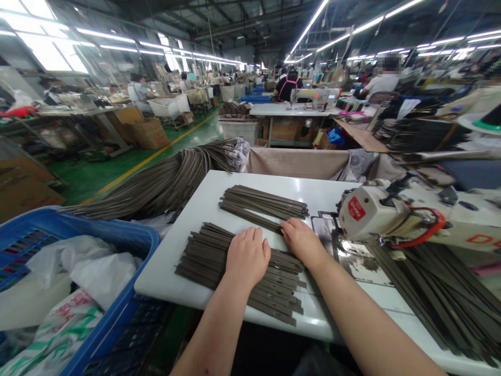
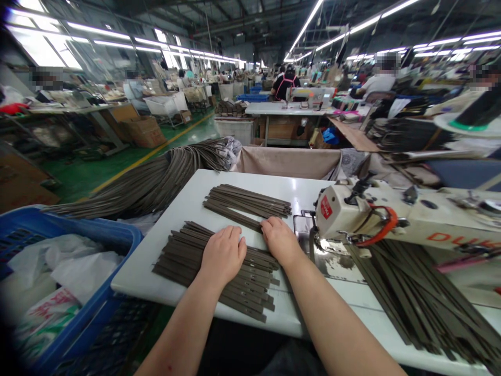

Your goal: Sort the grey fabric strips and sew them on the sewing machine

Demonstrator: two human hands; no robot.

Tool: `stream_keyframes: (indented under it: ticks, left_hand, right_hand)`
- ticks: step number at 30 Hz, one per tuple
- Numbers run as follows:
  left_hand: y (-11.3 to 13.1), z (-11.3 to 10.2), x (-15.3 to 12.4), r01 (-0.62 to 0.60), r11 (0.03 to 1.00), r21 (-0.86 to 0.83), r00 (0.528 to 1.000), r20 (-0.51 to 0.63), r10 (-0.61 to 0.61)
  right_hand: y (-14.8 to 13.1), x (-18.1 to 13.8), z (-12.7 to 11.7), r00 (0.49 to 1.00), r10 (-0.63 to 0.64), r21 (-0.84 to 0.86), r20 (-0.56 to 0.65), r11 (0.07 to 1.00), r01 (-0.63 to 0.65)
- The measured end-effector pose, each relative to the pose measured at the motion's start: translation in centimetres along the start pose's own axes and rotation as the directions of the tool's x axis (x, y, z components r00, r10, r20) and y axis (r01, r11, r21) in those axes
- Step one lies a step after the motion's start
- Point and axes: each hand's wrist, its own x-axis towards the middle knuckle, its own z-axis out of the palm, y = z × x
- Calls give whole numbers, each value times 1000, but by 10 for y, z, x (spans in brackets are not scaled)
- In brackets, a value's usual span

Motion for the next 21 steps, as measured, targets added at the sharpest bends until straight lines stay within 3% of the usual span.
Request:
stream_keyframes:
  ticks: [5, 9, 11, 16, 21]
  left_hand:
    - [-1, 3, -1, -6, 1000, -11, 997, -79, 5]
    - [-2, 2, -1, -14, 1000, -17, 999, -40, 13]
    - [-2, 0, 0, -14, 1000, -12, 1000, -2, 14]
    - [0, -4, 0, -41, 999, 2, 999, 11, 41]
    - [0, -6, 0, -46, 999, 5, 998, -46, 46]
  right_hand:
    - [-1, -3, -5, 999, -8, 275, -37, 961, 18]
    - [-4, -4, -16, 987, -146, 517, 62, 851, 94]
    - [-3, -4, -19, 986, -153, 565, 73, 821, 86]
    - [6, -2, -14, 998, 63, 447, -5, 893, -54]
    - [7, -3, -10, 999, 33, 323, 25, 946, -39]
